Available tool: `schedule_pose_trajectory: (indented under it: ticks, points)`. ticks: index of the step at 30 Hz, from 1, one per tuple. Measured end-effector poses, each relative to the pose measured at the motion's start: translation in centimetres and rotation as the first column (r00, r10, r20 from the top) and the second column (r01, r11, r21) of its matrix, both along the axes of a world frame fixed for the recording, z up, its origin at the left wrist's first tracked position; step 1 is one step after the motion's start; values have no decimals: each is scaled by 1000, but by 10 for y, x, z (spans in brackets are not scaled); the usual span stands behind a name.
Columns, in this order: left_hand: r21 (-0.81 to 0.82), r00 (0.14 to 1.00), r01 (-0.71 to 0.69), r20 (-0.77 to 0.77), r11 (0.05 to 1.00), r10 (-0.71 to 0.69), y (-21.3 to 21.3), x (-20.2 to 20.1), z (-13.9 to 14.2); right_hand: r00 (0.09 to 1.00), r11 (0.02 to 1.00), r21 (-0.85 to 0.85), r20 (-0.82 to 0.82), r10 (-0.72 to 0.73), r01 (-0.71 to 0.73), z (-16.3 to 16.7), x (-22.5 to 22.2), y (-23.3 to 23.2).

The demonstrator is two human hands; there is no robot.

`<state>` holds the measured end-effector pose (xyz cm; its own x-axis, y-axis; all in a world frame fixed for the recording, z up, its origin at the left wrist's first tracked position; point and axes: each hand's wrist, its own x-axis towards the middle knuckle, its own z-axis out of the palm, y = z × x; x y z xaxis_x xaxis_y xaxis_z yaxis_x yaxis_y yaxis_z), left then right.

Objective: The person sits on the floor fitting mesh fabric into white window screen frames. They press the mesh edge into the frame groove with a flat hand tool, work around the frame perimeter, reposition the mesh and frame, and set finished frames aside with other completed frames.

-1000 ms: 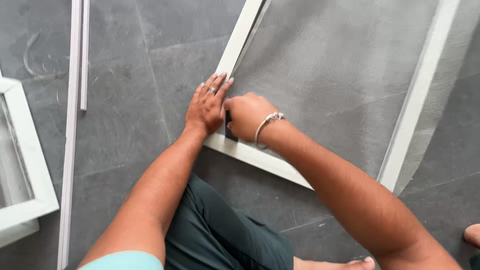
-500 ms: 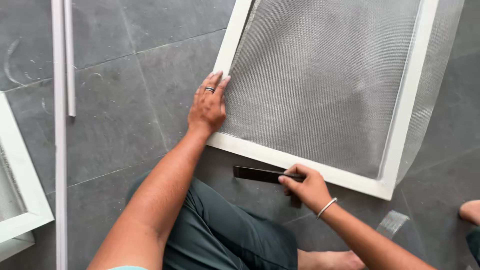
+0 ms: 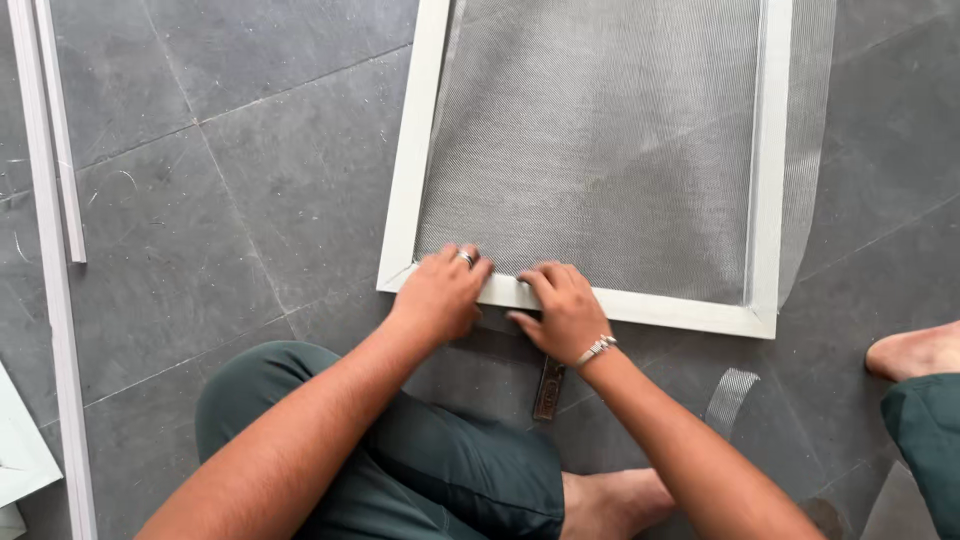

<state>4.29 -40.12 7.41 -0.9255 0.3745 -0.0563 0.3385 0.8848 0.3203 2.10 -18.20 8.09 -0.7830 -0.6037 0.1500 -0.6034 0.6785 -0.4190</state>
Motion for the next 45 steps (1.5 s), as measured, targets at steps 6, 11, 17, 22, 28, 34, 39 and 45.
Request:
schedule_pose_trajectory:
  ticks: [6,11,17,22,28,34,39,45]
  points:
    - [-70,1000,-1,2,998,1,-6,-1,1,999,1000,-3,40,-7,7,-14,1,-17]
    - [-15,1000,-2,-20,1000,2,-4,-3,-2,987,998,63,158,-17,8,-12,-13,-21]
    - [-37,987,18,161,999,-12,-9,-26,-13,953,978,210,297,-57,-7,-11,-27,-30]
    - [-2,996,7,86,1000,-6,-11,-19,-13,969,976,217,240,-64,10,-9,-21,-31]
    - [-16,998,22,54,1000,-21,-8,-10,-1,961,965,260,261,-85,15,-12,-21,-33]
    - [-109,990,-32,134,994,47,-1,-21,6,942,926,377,316,-115,-13,-13,-31,-42]
    - [-134,992,2,123,991,15,0,-25,3,932,896,440,345,-112,-55,-10,-35,-48]
    - [-159,994,10,112,987,8,0,-24,-2,944,921,389,309,-120,-10,-9,-32,-47]
